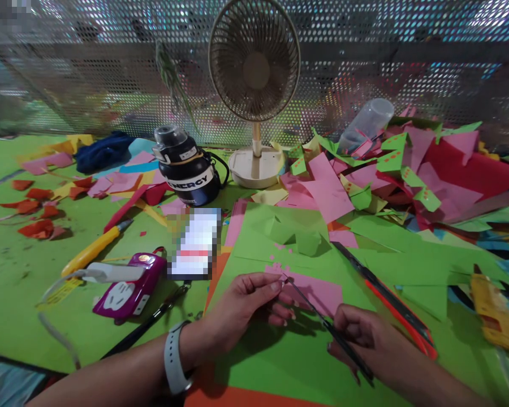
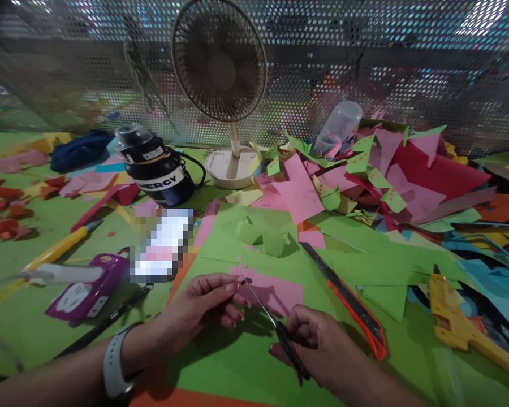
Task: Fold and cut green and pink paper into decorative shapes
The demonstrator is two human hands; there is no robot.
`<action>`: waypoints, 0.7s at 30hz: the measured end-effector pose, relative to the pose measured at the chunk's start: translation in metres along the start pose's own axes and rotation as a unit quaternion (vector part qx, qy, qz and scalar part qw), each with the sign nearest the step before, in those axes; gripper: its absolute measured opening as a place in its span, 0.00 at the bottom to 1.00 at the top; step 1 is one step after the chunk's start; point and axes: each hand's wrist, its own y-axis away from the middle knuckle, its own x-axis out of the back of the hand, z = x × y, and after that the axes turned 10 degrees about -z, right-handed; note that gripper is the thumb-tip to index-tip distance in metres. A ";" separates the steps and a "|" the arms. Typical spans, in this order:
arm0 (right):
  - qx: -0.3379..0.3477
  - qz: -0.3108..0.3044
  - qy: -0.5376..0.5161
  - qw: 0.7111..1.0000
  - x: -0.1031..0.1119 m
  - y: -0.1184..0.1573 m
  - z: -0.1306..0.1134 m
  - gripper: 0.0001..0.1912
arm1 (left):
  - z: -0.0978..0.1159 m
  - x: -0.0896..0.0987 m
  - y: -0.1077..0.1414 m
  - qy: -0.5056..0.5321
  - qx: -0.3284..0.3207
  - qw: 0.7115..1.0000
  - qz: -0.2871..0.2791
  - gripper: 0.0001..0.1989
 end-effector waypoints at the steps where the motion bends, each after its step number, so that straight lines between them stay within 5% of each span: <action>1: -0.001 0.001 -0.001 1.000 0.000 0.000 0.000 0.26 | 0.000 0.000 0.000 -0.002 0.003 1.000 0.000 0.07; 21: 0.000 0.000 0.010 1.000 0.001 0.004 -0.005 0.23 | 0.003 -0.002 0.001 -0.007 0.005 1.000 0.008 0.08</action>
